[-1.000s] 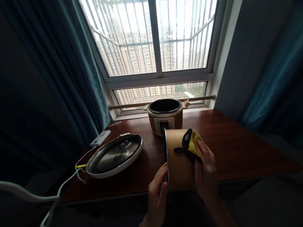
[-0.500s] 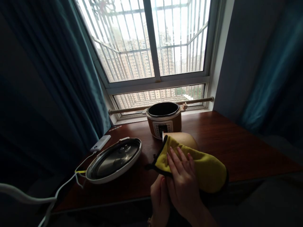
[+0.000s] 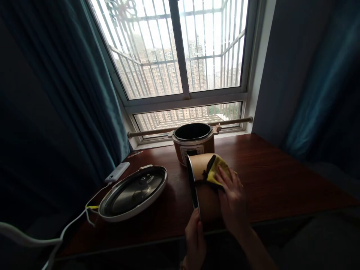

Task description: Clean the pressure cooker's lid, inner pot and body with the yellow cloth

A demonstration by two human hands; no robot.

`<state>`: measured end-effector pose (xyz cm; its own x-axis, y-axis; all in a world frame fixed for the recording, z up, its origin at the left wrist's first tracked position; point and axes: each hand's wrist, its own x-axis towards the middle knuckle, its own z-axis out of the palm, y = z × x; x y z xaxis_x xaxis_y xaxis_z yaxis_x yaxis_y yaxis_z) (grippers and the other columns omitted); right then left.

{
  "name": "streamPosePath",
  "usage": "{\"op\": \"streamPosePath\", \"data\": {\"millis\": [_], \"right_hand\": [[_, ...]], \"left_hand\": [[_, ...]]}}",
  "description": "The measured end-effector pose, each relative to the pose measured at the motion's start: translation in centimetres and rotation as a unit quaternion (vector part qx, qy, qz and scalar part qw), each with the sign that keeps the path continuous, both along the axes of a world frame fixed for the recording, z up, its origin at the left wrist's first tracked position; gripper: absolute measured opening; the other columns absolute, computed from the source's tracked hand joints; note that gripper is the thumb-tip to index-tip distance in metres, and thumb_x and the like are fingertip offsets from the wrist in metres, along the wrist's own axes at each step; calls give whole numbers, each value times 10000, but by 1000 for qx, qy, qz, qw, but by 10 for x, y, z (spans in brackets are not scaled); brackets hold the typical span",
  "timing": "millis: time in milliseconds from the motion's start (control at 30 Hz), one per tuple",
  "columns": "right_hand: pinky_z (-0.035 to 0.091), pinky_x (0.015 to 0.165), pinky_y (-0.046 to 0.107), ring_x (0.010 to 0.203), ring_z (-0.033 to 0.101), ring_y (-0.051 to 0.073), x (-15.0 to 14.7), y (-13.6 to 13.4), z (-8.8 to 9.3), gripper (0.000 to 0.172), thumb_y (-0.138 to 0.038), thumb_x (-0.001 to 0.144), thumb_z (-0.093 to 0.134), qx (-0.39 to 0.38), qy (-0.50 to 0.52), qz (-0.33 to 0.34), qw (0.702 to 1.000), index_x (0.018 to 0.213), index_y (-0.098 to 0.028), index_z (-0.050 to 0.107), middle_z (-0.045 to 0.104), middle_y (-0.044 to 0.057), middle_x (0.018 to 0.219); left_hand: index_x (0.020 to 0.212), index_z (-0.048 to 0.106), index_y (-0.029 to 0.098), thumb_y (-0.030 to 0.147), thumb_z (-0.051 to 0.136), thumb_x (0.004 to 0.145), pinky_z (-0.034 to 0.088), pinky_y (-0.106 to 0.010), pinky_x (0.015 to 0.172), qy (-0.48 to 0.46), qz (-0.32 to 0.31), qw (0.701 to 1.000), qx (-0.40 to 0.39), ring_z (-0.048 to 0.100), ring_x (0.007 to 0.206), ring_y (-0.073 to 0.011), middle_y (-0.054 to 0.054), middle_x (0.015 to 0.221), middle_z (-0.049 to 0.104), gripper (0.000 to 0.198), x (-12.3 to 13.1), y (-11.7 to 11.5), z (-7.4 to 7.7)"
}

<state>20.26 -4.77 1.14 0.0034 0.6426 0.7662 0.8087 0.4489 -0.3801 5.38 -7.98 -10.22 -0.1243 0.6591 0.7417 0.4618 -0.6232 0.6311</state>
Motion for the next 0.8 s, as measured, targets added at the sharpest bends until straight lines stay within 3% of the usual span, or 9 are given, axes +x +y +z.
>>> {"op": "streamPosePath", "data": {"millis": [167, 367, 467, 567, 633, 700, 800], "right_hand": [[165, 1089, 486, 1358, 177, 251, -24, -13, 5, 483, -230, 892, 339, -28, -88, 79, 993, 1374, -201, 343, 340, -6, 1430], [235, 1069, 493, 1338, 246, 227, 2, 21, -8, 448, -212, 917, 287, -5, 54, -25, 998, 1359, -221, 364, 390, 30, 1402], [306, 1045, 472, 1324, 284, 228, 12, 25, -17, 454, -228, 922, 291, -4, 108, -28, 994, 1373, -208, 339, 381, 62, 1405], [315, 1039, 482, 1325, 280, 239, 12, 16, -27, 467, -228, 919, 297, -7, 104, -28, 994, 1385, -204, 316, 354, 71, 1420], [313, 1037, 495, 1327, 273, 246, 9, 9, -33, 480, -227, 919, 292, -3, 96, -39, 995, 1399, -211, 287, 337, 70, 1429], [312, 1033, 504, 1328, 269, 251, 7, 3, -37, 492, -227, 918, 286, 3, 92, -49, 995, 1409, -220, 260, 322, 67, 1438], [292, 1037, 525, 1333, 258, 261, 4, -4, -37, 503, -221, 915, 279, 7, 85, -54, 995, 1416, -215, 238, 289, 68, 1453]], "left_hand": [[1173, 562, 161, 187, 388, 895, 493, -322, 898, 31, -78, 995, -63, 591, 1060, -210, -111, 1153, 623, 330, -8, 8, 2], [1182, 553, 158, 168, 385, 891, 457, -379, 958, 149, -97, 981, -73, 528, 1149, -214, -125, 1218, 581, 336, -18, 12, -7], [1242, 506, 184, 161, 395, 886, 391, -442, 1016, 221, -107, 966, -85, 459, 1220, -225, -111, 1258, 552, 374, -27, 13, -7], [1339, 391, 207, 179, 424, 877, 290, -522, 1056, 276, -144, 944, -110, 352, 1294, -249, -104, 1339, 476, 464, -35, 10, 9], [1387, 303, 202, 205, 437, 873, 270, -523, 1061, 264, -156, 945, -116, 305, 1316, -258, -114, 1395, 400, 531, -35, 7, 26], [1397, 280, 189, 224, 431, 878, 311, -475, 1052, 208, -148, 960, -115, 318, 1310, -254, -124, 1417, 361, 541, -31, 4, 44], [1341, 390, 171, 217, 412, 890, 396, -380, 1007, 129, -125, 976, -123, 429, 1242, -233, -125, 1360, 447, 454, -21, 3, 63]]}}
